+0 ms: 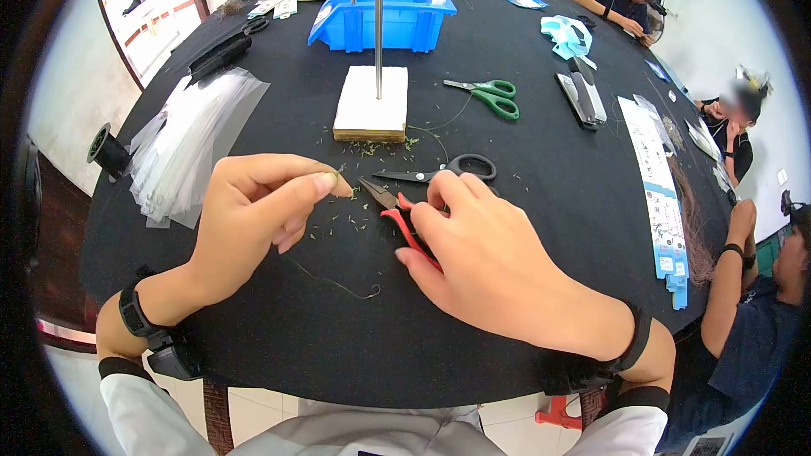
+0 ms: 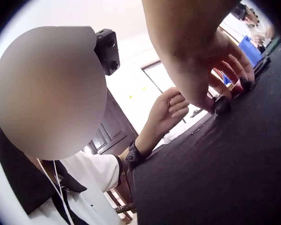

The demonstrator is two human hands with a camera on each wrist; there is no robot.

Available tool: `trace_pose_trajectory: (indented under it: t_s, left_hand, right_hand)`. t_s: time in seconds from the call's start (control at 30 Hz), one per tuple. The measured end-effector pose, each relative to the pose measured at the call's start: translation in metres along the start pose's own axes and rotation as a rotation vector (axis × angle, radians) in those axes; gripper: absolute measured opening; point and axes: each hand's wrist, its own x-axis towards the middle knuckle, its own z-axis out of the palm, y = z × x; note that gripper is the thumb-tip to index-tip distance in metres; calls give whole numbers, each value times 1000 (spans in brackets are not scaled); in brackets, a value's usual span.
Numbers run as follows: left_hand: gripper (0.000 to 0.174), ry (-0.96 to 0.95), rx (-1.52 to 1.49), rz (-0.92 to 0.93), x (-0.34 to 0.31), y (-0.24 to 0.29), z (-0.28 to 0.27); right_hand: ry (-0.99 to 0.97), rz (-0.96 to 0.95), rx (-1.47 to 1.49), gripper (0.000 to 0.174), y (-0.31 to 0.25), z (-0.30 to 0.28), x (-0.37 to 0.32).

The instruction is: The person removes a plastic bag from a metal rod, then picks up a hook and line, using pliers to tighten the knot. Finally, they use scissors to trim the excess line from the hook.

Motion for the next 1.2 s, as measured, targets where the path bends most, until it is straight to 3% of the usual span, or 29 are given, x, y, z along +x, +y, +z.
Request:
trace_pose_trajectory:
  t_s: [0.13,0.23,0.33,0.4,0.6,0.87,1.2]
  left_hand:
    - [20,-15,-166,-65,1,-3,1]
    - [20,-34,-291,-144,2,-3,1]
    - [21,-33,-377,-239,3,2,-1]
    - [21,-22,-404,-273,5,3,-2]
    - [22,-11,-367,-238,5,2,-3]
    - [22,10,-328,-180,3,0,-2]
    - [20,10,-249,-107,2,-1,0]
  right_hand:
    - [149,-62,-103,18,2,11,5]
    - [178,94,99,19,9,16,6]
    - [70,154,107,22,9,7,7]
    - [177,89,149,20,16,12,4]
    - [426,33,147,17,21,9,4]
    - [343,-41,56,21,-2,4,0]
    - [453,-119,-3,18,-3,8,1]
